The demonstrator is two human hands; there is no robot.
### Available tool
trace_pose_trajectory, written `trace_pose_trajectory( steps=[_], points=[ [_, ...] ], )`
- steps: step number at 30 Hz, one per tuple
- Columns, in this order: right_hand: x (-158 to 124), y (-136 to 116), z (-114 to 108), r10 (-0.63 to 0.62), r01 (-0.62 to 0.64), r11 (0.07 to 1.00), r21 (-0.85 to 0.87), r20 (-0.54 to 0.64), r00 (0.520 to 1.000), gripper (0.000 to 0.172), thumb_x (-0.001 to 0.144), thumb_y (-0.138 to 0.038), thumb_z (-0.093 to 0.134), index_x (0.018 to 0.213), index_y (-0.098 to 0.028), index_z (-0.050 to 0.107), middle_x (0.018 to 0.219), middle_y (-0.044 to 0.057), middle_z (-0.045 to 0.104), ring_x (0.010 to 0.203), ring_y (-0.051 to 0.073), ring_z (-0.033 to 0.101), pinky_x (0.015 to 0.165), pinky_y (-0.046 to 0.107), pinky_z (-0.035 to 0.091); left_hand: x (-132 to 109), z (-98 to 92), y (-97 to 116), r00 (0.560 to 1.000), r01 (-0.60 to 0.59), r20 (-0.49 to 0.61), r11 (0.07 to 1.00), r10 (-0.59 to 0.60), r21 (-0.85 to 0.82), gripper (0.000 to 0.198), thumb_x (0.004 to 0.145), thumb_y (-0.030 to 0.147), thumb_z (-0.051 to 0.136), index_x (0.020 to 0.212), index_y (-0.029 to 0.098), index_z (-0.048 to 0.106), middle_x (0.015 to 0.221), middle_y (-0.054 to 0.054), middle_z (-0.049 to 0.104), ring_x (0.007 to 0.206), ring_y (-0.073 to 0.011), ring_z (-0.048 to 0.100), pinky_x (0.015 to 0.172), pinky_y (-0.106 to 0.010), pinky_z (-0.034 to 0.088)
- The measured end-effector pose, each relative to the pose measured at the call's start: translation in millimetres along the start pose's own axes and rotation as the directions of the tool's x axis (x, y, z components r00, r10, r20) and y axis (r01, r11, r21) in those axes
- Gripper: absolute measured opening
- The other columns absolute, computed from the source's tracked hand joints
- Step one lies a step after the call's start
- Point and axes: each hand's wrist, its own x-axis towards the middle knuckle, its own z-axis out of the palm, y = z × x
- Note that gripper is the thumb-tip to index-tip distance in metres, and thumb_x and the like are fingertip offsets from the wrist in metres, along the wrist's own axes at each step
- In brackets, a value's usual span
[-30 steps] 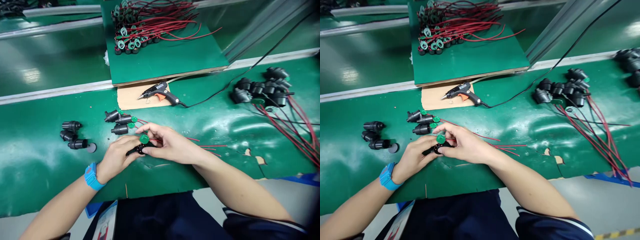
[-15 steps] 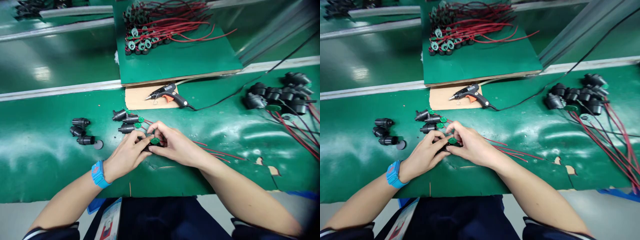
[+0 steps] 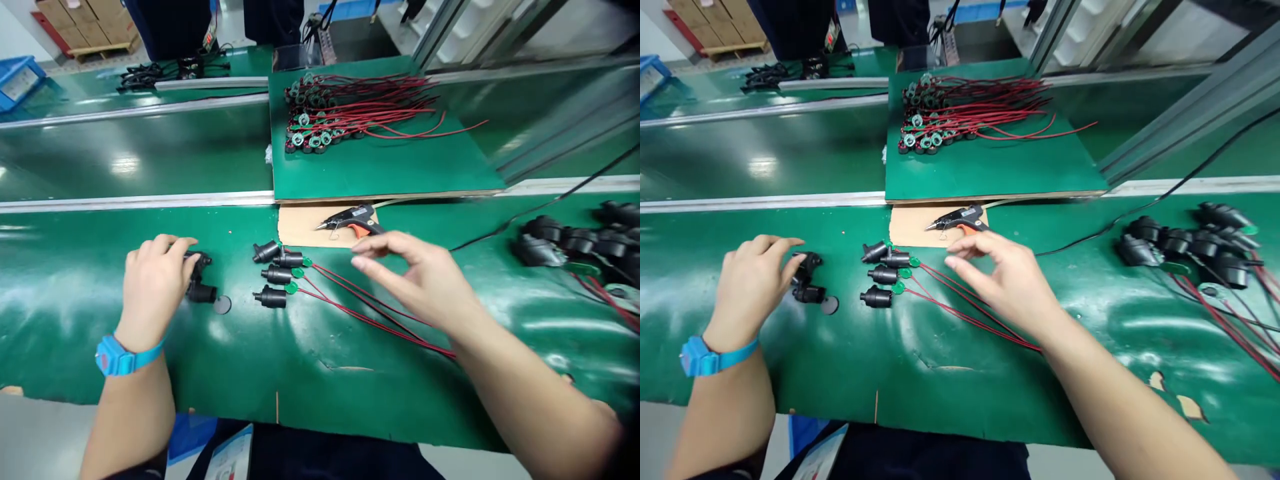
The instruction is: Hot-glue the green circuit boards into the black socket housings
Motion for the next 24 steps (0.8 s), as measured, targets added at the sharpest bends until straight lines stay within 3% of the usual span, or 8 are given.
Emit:
trace_pose_trajectory(
  steps=[5,8,12,16,19,21,24],
  points=[
    [74.9,38.5,-42.4,-0.017,-0.047,0.959,-0.279,-0.222,0.975,0.012,0.091,-0.034,0.062,0.092,-0.023,0.068,0.093,0.007,0.074,0.085,0.024,0.067,0.083,0.04,0.053,0.9,25.7,-31.9,0.996,-0.087,0.024,0.993,0.089,-0.078,0.028,0.096,0.045,0.057,0.114,0.027,0.069,0.096,-0.007,0.07,0.084,-0.0317,0.064,0.071,-0.035,0.041],
    [122.3,64.2,-58.2,-0.049,-0.071,0.874,-0.48,-0.233,0.971,0.015,0.088,-0.024,0.06,0.098,-0.02,0.07,0.096,0.01,0.074,0.089,0.026,0.066,0.087,0.042,0.051,4.3,41.0,-34.0,0.993,-0.119,0.01,0.981,0.122,-0.153,0.03,0.096,0.049,0.054,0.112,0.029,0.07,0.096,-0.008,0.07,0.076,-0.0296,0.065,0.066,-0.035,0.041],
    [170.1,79.6,-51.0,-0.086,-0.035,0.825,-0.564,-0.188,0.978,0.023,0.086,-0.019,0.059,0.105,-0.018,0.072,0.107,0.014,0.071,0.103,0.032,0.061,0.095,0.047,0.047,7.8,42.6,-22.6,0.998,-0.058,-0.051,0.962,0.046,-0.266,0.036,0.095,0.053,0.053,0.112,0.027,0.071,0.097,-0.01,0.069,0.077,-0.0287,0.066,0.067,-0.036,0.045],
    [202.6,72.8,-24.6,-0.169,0.068,0.797,-0.6,-0.113,0.979,0.033,0.089,-0.019,0.057,0.12,-0.018,0.069,0.123,0.016,0.065,0.119,0.035,0.051,0.103,0.05,0.04,7.4,31.0,-5.5,0.985,0.108,-0.068,0.872,-0.159,-0.477,0.036,0.085,0.057,0.068,0.108,0.03,0.074,0.096,-0.004,0.069,0.075,-0.0228,0.063,0.069,-0.034,0.048],
    [220.5,64.6,-10.5,-0.217,0.13,0.764,-0.632,-0.062,0.974,0.036,0.092,-0.019,0.054,0.125,-0.018,0.068,0.124,0.016,0.061,0.122,0.037,0.047,0.103,0.052,0.037,4.5,24.7,7.1,0.944,0.252,0.047,0.623,-0.326,-0.74,0.044,0.081,0.055,0.075,0.116,0.029,0.074,0.103,-0.003,0.071,0.091,-0.0236,0.065,0.081,-0.034,0.052],
    [227.5,61.3,-6.8,-0.234,0.156,0.747,-0.646,-0.036,0.972,0.03,0.095,-0.024,0.053,0.12,-0.017,0.07,0.122,0.017,0.061,0.122,0.038,0.046,0.102,0.053,0.037,2.9,23.1,15.3,0.911,0.3,0.152,0.362,-0.383,-0.882,0.049,0.084,0.052,0.074,0.126,0.028,0.07,0.112,-0.003,0.071,0.103,-0.0231,0.065,0.09,-0.032,0.054],
    [227.4,58.1,-6.4,-0.269,0.202,0.754,-0.625,-0.013,0.963,0.027,0.098,-0.032,0.05,0.109,-0.017,0.07,0.123,0.017,0.062,0.124,0.038,0.045,0.103,0.052,0.036,2.8,21.8,27.5,0.883,0.289,0.266,0.003,-0.386,-0.957,0.051,0.09,0.046,0.07,0.136,0.027,0.063,0.11,-0.004,0.073,0.111,-0.0218,0.066,0.096,-0.032,0.056]
  ],
)
